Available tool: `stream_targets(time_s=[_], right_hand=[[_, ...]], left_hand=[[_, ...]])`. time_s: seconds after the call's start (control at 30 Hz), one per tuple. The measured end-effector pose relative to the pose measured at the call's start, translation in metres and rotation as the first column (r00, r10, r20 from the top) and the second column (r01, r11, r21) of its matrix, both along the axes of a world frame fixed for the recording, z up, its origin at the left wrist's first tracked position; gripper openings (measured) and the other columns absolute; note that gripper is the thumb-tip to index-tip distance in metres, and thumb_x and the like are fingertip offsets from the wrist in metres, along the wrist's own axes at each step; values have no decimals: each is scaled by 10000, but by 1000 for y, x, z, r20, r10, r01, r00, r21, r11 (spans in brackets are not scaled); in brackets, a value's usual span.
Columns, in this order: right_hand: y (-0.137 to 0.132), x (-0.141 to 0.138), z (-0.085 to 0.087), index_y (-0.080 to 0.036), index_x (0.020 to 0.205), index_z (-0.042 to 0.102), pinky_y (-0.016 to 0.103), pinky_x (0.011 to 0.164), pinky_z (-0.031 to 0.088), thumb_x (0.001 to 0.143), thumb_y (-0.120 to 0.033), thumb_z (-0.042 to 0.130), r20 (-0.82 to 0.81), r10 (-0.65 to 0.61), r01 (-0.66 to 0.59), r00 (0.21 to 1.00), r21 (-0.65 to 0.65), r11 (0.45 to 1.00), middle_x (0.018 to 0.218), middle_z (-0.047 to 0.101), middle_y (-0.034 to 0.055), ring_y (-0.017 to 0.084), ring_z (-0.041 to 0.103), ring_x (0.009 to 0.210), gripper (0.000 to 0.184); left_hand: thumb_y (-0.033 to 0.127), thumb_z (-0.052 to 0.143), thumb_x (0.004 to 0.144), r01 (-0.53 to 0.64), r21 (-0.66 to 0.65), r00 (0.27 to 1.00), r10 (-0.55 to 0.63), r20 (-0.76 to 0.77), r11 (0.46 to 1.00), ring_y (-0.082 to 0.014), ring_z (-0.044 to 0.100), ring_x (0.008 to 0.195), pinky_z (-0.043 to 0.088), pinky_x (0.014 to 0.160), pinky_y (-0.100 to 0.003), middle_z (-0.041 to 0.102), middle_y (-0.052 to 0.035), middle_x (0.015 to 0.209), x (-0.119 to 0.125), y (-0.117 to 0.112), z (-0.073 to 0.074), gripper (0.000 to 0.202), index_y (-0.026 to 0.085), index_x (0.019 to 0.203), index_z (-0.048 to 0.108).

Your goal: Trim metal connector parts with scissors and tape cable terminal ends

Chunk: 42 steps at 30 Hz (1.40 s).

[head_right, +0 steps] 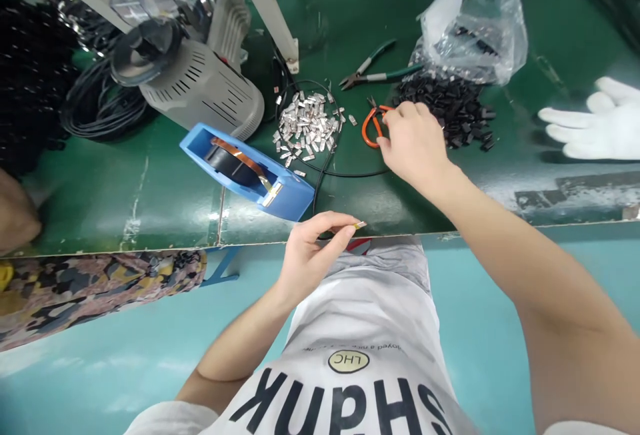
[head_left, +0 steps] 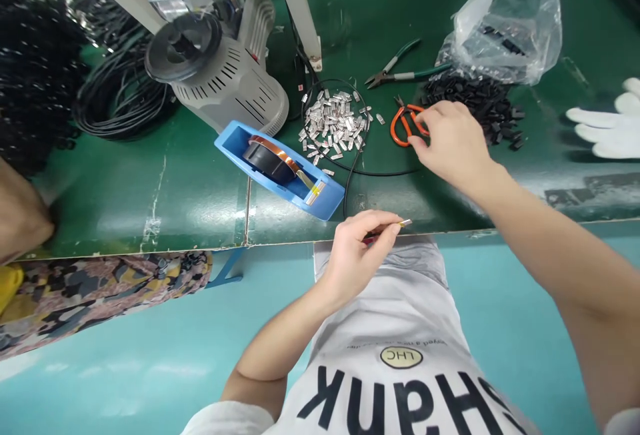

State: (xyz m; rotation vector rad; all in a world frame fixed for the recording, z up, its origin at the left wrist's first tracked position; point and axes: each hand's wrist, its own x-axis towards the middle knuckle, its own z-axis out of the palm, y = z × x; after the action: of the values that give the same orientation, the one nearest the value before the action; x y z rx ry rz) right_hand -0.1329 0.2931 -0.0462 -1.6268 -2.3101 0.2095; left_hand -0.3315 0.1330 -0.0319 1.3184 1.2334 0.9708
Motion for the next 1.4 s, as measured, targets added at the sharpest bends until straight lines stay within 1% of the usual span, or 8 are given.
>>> stream_targets(time_s=[0.17,0.43,0.63,0.77,0.87,0.97,1.17,1.4], right_hand=[[28,-21,-7,-52,1119,650,565,876,495,842,-281,699,40,-64,66,997,-41,997,1118,679,276,454,664,1043,362],[42,-6,44,9,1105,686,347,807,439,761,-246,722,-145,-172,96,974,-420,903,891,691,68,199,673,903,430],[-23,37,58,-137,982,710,305,700,451,866,-173,674,-658,-383,-286,648,-676,679,838,684,43,109,624,731,126],[-81,62,58,-291,1141,687,354,660,496,844,-355,785,-519,-222,-333,826,-765,552,982,745,90,223,701,812,319],[-110,67,64,-377,1199,624,459,773,487,896,-413,707,-274,154,-298,949,-631,716,928,757,44,234,685,751,316],[-120,64,70,-342,1185,608,581,923,368,847,-483,715,18,418,-388,908,-336,858,999,764,44,288,696,836,382],[-116,61,75,-277,1100,644,540,904,373,963,-456,579,310,528,-533,791,-76,842,806,732,-6,222,658,664,234],[-109,51,78,-241,935,607,524,916,384,1054,-426,422,363,611,-619,703,-111,778,727,697,-43,164,615,599,287]], left_hand=[[272,622,975,8,96,996,0,-84,995,-154,600,796,458,731,-276,724,-71,924,-2,-5,3,193,195,1066,773],[269,588,993,51,78,997,-46,-67,996,-136,562,779,439,681,-248,676,-62,923,-8,-6,3,234,194,1142,751],[271,604,983,10,10,999,-11,34,1000,-124,608,778,467,707,-239,689,-35,895,-12,-7,1,124,175,1012,677],[232,618,957,37,63,997,-33,-69,997,-144,616,781,456,722,-275,709,-45,890,-14,-4,0,109,173,967,708],[193,625,935,90,154,975,-56,-217,984,-149,583,753,414,772,-318,681,-25,798,-14,-1,3,106,175,951,728],[187,621,931,162,208,941,-88,-327,964,-151,564,732,370,791,-344,629,-6,727,-13,1,8,112,174,937,732],[193,602,953,226,242,901,-107,-420,944,-146,546,720,353,787,-351,593,7,703,-14,1,16,132,178,934,731],[166,613,958,258,285,895,-117,-431,923,-149,554,767,358,792,-350,611,6,721,-16,0,15,121,176,955,733]])
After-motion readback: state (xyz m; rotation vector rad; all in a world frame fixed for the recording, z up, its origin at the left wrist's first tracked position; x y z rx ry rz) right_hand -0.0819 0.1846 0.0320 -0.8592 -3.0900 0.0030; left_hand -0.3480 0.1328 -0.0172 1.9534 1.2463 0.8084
